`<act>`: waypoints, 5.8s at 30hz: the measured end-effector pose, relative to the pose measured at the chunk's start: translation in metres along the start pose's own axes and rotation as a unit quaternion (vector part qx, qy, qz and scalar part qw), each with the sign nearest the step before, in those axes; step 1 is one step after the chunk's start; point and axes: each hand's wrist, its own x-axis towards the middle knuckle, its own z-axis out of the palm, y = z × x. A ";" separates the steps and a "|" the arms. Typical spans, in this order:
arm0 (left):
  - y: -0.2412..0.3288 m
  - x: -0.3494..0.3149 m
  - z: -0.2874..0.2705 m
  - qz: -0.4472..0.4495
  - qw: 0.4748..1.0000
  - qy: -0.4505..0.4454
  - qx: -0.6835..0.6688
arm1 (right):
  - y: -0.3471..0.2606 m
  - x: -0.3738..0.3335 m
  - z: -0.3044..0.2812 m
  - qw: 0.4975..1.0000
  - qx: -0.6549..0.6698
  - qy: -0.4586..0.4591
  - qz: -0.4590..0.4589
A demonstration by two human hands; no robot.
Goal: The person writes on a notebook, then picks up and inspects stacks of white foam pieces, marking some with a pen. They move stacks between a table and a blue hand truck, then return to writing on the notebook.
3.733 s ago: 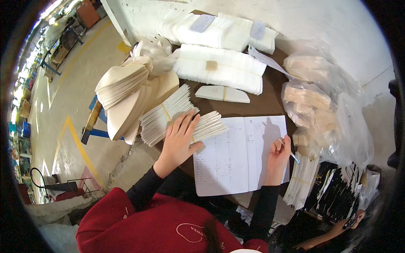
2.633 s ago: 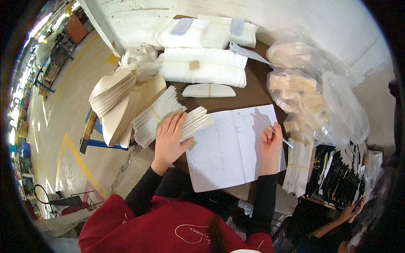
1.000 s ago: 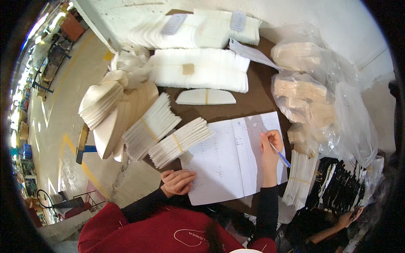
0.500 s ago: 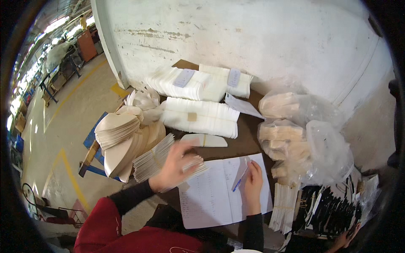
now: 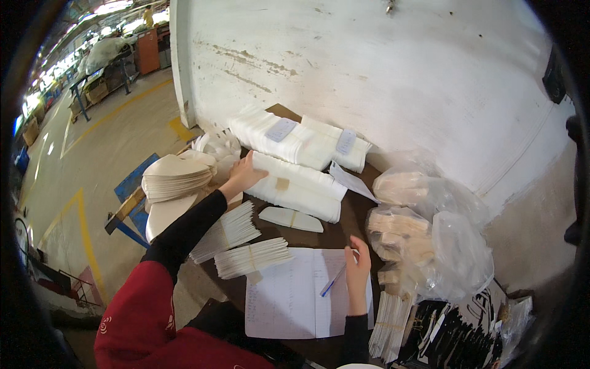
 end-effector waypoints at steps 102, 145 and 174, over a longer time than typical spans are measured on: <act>0.153 -0.212 -0.064 0.602 0.665 0.106 -0.429 | -0.033 -0.030 0.045 0.812 0.519 0.029 0.266; 0.159 -0.210 -0.072 0.464 0.833 0.029 -0.300 | -0.146 -0.068 -0.050 0.858 0.406 0.199 -0.242; 0.150 -0.234 -0.042 0.463 0.798 0.025 -0.385 | -0.229 -0.039 0.016 0.958 -0.089 0.120 -0.246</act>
